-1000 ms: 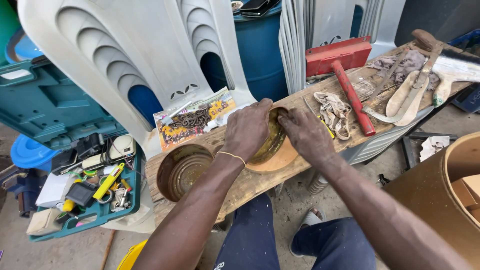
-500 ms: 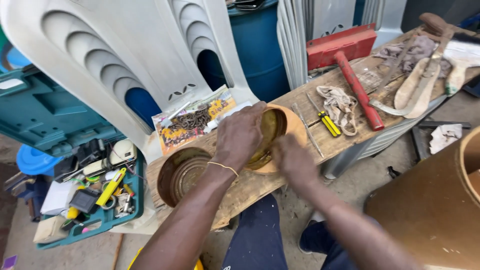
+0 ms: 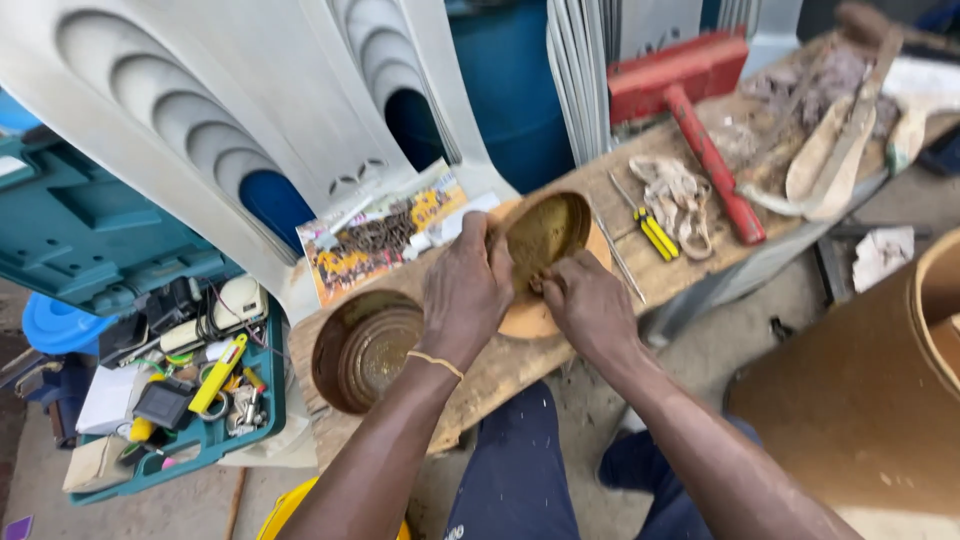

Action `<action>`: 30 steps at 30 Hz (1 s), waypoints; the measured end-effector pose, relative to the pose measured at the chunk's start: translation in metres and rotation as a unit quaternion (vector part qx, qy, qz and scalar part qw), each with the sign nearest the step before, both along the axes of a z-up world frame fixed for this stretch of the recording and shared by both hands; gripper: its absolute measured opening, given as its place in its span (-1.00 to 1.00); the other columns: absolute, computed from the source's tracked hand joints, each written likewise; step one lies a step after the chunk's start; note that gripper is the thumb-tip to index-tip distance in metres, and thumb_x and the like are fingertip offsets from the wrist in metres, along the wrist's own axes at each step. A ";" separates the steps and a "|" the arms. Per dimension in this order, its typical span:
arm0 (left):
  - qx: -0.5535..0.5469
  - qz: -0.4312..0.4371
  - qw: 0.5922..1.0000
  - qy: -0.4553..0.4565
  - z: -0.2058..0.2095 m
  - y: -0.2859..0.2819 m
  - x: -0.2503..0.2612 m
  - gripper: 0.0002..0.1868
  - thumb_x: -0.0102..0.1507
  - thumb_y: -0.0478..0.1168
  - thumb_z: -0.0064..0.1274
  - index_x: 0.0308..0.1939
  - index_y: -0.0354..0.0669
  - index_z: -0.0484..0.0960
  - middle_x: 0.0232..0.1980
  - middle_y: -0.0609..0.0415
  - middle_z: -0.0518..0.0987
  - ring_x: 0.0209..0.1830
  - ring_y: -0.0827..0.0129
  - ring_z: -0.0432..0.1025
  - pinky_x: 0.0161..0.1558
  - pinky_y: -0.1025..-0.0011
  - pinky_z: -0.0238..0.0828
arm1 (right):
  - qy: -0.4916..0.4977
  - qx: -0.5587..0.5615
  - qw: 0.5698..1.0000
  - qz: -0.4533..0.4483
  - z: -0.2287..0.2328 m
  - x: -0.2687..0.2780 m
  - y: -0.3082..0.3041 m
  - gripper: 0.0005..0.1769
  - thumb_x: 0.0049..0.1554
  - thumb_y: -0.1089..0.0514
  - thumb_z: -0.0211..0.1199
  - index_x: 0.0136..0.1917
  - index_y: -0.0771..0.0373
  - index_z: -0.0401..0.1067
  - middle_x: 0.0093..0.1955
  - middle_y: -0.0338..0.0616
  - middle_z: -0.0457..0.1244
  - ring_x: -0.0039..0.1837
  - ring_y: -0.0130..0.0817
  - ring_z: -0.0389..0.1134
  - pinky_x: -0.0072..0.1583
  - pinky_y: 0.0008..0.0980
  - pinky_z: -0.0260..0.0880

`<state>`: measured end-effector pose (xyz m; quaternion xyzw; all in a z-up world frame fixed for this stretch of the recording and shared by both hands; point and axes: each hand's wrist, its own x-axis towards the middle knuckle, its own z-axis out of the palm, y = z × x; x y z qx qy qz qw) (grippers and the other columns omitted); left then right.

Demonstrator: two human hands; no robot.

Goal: The person cleans the interior of a brown bowl using a yellow-handled tool and a cloth. They then apply a liquid from a white bottle into the bowl and scrub the surface with the cloth. The person repeats the cleaning process on a second bowl.

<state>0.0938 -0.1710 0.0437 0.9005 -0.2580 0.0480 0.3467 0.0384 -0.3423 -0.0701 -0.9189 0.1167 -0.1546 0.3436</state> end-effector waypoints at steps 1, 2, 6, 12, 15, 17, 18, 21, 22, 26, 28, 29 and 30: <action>0.031 -0.004 0.999 0.044 0.006 0.003 -0.005 -0.74 0.38 -0.06 -0.13 0.14 0.11 0.44 0.05 -0.23 0.70 0.06 -0.29 0.61 0.03 -0.26 0.49 | 0.011 -0.090 0.996 -0.004 0.005 -0.005 -0.007 -0.73 0.25 -0.12 0.24 0.06 -0.03 0.65 0.03 -0.14 0.36 0.03 0.14 0.49 0.00 0.12 0.53; 0.028 0.000 0.999 0.044 0.025 -0.002 -0.004 -0.74 0.38 -0.06 -0.13 0.14 0.11 0.44 0.05 -0.23 0.70 0.06 -0.29 0.61 0.03 -0.26 0.49 | 0.010 -0.094 0.996 0.000 0.003 0.002 -0.006 -0.73 0.25 -0.12 0.24 0.06 -0.03 0.65 0.03 -0.14 0.36 0.03 0.14 0.49 0.00 0.12 0.53; 0.091 -0.066 0.993 0.022 0.073 -0.036 0.013 -0.33 0.29 0.16 0.08 0.39 -0.10 0.46 0.23 -0.24 0.65 0.18 -0.23 0.58 0.14 -0.30 0.46 | 0.003 -0.163 0.986 0.031 0.002 0.003 -0.004 -0.74 0.27 -0.01 0.14 0.10 0.05 0.58 0.11 -0.08 0.31 0.12 0.16 0.47 0.05 0.09 0.55; 0.293 -0.116 0.949 0.014 0.036 -0.091 0.086 -0.45 0.18 0.26 0.14 0.00 -0.04 0.77 -0.06 -0.06 0.75 0.08 -0.16 0.63 0.12 -0.23 0.54 | -0.010 -0.266 0.958 0.106 0.010 0.000 -0.013 -0.64 0.34 0.04 -0.09 0.04 0.15 0.52 0.09 -0.03 0.29 0.09 0.11 0.48 0.06 0.01 0.53; 0.301 -0.118 0.946 -0.031 0.024 -0.082 0.079 -0.67 0.20 0.03 0.18 -0.03 0.05 0.76 -0.16 0.00 0.75 -0.01 -0.13 0.66 0.07 -0.17 0.59 | -0.051 -0.335 0.932 0.128 0.022 0.002 -0.030 -0.71 0.32 0.07 -0.06 0.05 0.13 0.48 0.07 -0.06 0.27 0.06 0.06 0.47 0.05 0.00 0.52; 0.284 -0.135 0.948 -0.048 0.031 -0.067 0.050 -0.62 0.22 -0.04 0.15 0.10 0.03 0.67 -0.10 -0.04 0.73 0.03 -0.15 0.65 0.10 -0.16 0.58 | -0.072 -0.359 0.923 0.119 0.011 0.009 -0.049 -0.79 0.30 0.11 0.01 0.07 0.15 0.45 0.05 -0.02 0.25 0.03 0.09 0.45 0.02 0.06 0.50; 0.256 -0.136 0.956 -0.042 0.039 -0.058 0.034 -0.69 0.34 -0.12 -0.04 0.15 -0.03 0.57 -0.13 -0.15 0.70 0.00 -0.24 0.64 0.08 -0.18 0.56 | -0.122 -0.375 0.914 0.095 -0.006 0.016 -0.060 -0.80 0.31 0.08 0.04 0.10 0.12 0.44 0.04 -0.05 0.24 0.01 0.09 0.45 0.02 0.02 0.49; 0.205 -0.131 0.969 -0.044 0.047 -0.039 0.021 -0.74 0.47 -0.16 -0.28 0.17 -0.03 0.46 -0.20 -0.26 0.68 -0.05 -0.37 0.62 0.02 -0.23 0.52 | -0.176 -0.336 0.923 0.061 -0.004 0.018 -0.049 -0.81 0.33 0.05 0.10 0.10 0.11 0.47 0.01 -0.04 0.24 -0.02 0.12 0.45 -0.01 0.01 0.48; 0.182 -0.133 0.973 -0.046 0.045 -0.035 0.020 -0.74 0.48 -0.13 -0.33 0.15 0.04 0.45 -0.23 -0.27 0.67 -0.07 -0.40 0.61 -0.01 -0.26 0.50 | -0.168 -0.279 0.944 0.047 0.004 0.010 -0.038 -0.80 0.34 0.05 0.12 0.07 0.13 0.51 0.00 0.01 0.25 -0.04 0.15 0.45 -0.03 0.04 0.48; 0.113 -0.111 0.987 -0.013 0.038 -0.024 0.026 -0.63 0.48 -0.16 -0.44 0.17 0.05 0.52 -0.23 -0.24 0.68 -0.09 -0.38 0.62 0.00 -0.22 0.54 | -0.103 0.008 0.995 0.009 -0.036 0.016 0.041 -0.84 0.22 0.10 0.28 0.03 0.19 0.55 -0.09 0.14 0.29 -0.02 0.31 0.44 0.00 0.09 0.49; 0.169 -0.087 0.981 -0.033 0.029 -0.014 0.035 -0.66 0.48 -0.13 -0.42 0.18 0.08 0.48 -0.25 -0.37 0.67 -0.04 -0.49 0.58 0.04 -0.32 0.48 | -0.052 0.047 0.997 0.016 -0.022 0.008 0.059 -0.80 0.19 -0.03 0.32 -0.04 0.10 0.56 -0.14 0.06 0.36 0.00 0.18 0.49 0.02 0.08 0.50; 0.175 -0.090 0.980 -0.019 0.021 -0.013 0.034 -0.66 0.48 -0.13 -0.42 0.18 0.08 0.48 -0.25 -0.37 0.67 -0.04 -0.49 0.58 0.04 -0.32 0.48 | -0.039 0.054 0.998 0.014 -0.018 0.008 0.038 -0.80 0.19 -0.03 0.32 -0.04 0.10 0.56 -0.14 0.06 0.36 0.00 0.18 0.49 0.02 0.08 0.50; 0.146 -0.088 0.984 -0.045 0.012 -0.010 0.035 -0.67 0.49 -0.12 -0.36 0.22 0.21 0.49 -0.28 -0.36 0.67 -0.08 -0.48 0.59 0.02 -0.28 0.51 | -0.023 -0.023 0.999 0.029 -0.014 0.010 0.017 -0.76 0.23 -0.03 0.24 -0.02 0.15 0.58 -0.12 0.11 0.37 -0.01 0.21 0.48 0.04 0.12 0.49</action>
